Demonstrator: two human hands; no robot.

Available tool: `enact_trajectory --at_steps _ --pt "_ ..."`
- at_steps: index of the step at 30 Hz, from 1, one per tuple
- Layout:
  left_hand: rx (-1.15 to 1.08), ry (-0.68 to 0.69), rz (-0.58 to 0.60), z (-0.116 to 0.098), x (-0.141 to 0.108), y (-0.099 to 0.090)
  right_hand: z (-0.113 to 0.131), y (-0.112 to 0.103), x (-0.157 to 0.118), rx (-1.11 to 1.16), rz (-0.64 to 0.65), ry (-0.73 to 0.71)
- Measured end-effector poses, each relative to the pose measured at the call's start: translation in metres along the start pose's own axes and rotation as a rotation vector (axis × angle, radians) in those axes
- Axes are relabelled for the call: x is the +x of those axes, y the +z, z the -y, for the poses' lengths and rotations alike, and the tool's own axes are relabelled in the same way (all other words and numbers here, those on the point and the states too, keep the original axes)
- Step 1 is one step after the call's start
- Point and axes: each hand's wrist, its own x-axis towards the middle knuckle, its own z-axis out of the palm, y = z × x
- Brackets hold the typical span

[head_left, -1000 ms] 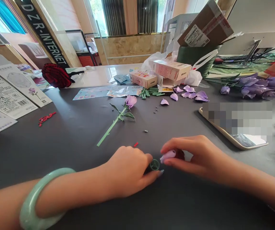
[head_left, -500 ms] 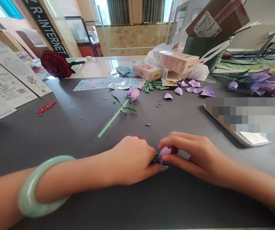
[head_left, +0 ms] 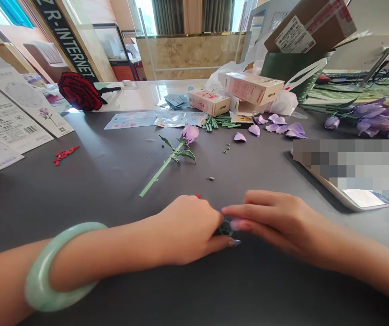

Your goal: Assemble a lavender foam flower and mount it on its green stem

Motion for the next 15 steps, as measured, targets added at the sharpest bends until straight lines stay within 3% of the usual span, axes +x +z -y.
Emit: enact_trajectory --at_steps 5,12,15 --pt "-0.031 0.009 -0.029 -0.0014 0.0002 0.0013 0.0037 0.0053 -0.0008 0.071 -0.018 0.066" --pt "0.004 0.009 -0.027 -0.0013 0.0011 0.0033 0.0034 0.0035 0.0014 0.035 -0.104 -0.044" --pt "-0.003 -0.002 -0.019 -0.0021 0.0017 0.002 0.006 0.0043 0.0043 0.021 -0.061 -0.043"
